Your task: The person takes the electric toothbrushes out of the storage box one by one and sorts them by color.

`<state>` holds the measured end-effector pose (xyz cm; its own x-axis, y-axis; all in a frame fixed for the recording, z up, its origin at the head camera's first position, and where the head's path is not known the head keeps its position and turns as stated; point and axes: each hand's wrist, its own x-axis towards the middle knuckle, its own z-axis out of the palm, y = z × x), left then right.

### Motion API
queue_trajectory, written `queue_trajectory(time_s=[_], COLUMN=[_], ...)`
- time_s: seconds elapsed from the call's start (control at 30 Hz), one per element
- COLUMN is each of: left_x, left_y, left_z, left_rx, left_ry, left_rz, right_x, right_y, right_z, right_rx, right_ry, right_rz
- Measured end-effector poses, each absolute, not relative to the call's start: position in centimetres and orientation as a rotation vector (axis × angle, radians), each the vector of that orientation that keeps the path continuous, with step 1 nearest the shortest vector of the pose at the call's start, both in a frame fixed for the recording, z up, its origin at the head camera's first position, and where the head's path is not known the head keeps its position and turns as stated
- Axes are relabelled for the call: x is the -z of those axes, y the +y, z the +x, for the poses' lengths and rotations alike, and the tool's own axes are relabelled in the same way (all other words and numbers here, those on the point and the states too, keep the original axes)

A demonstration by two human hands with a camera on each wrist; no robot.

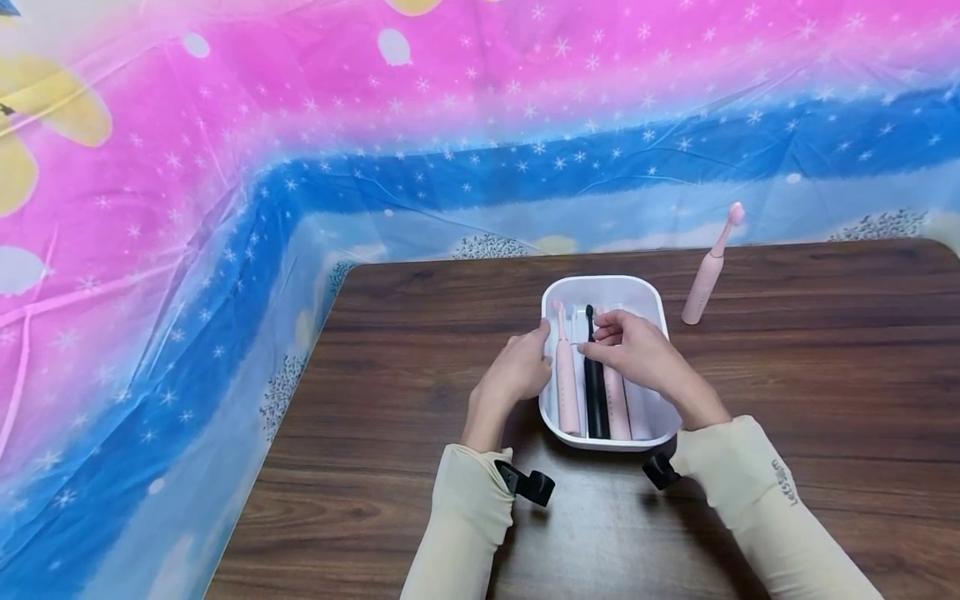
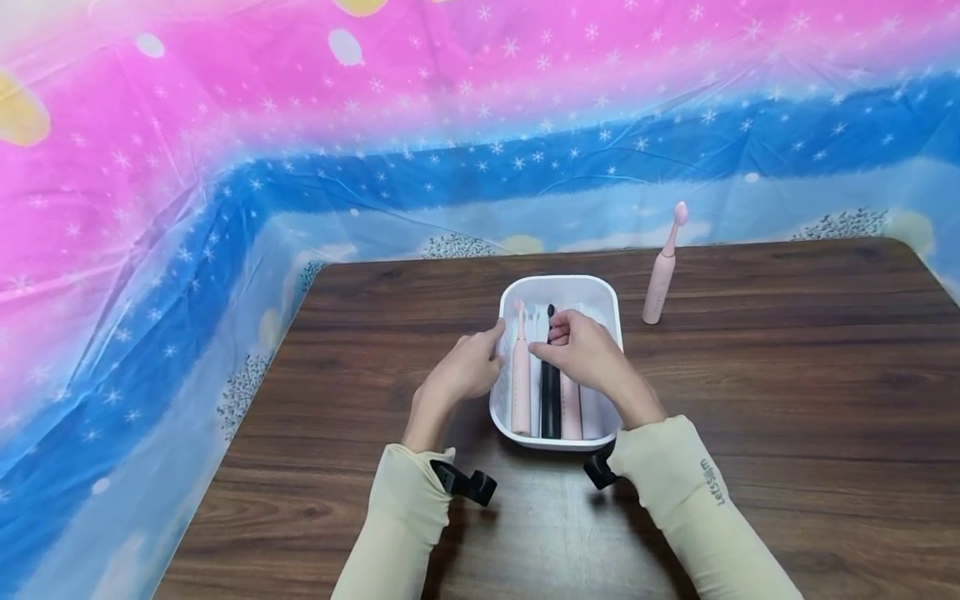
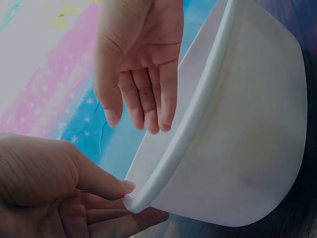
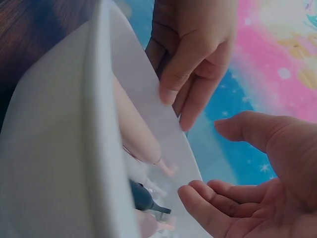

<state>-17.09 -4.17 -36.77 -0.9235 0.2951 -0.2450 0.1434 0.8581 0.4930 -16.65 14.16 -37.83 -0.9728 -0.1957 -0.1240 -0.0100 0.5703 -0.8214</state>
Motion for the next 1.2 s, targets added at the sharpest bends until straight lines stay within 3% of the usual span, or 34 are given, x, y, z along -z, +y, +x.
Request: queue_trajectory(time_s=[1.2], left_x=[36.6], left_y=[-4.2], left_z=[-17.1], left_rx=[-0.661], left_ry=[2.733], left_rz=[0.345], right_x=[39.0], right_y=[12.0], right_z=[-17.0], right_rx=[1.389], right_ry=[2.301], right_rz=[-0.041])
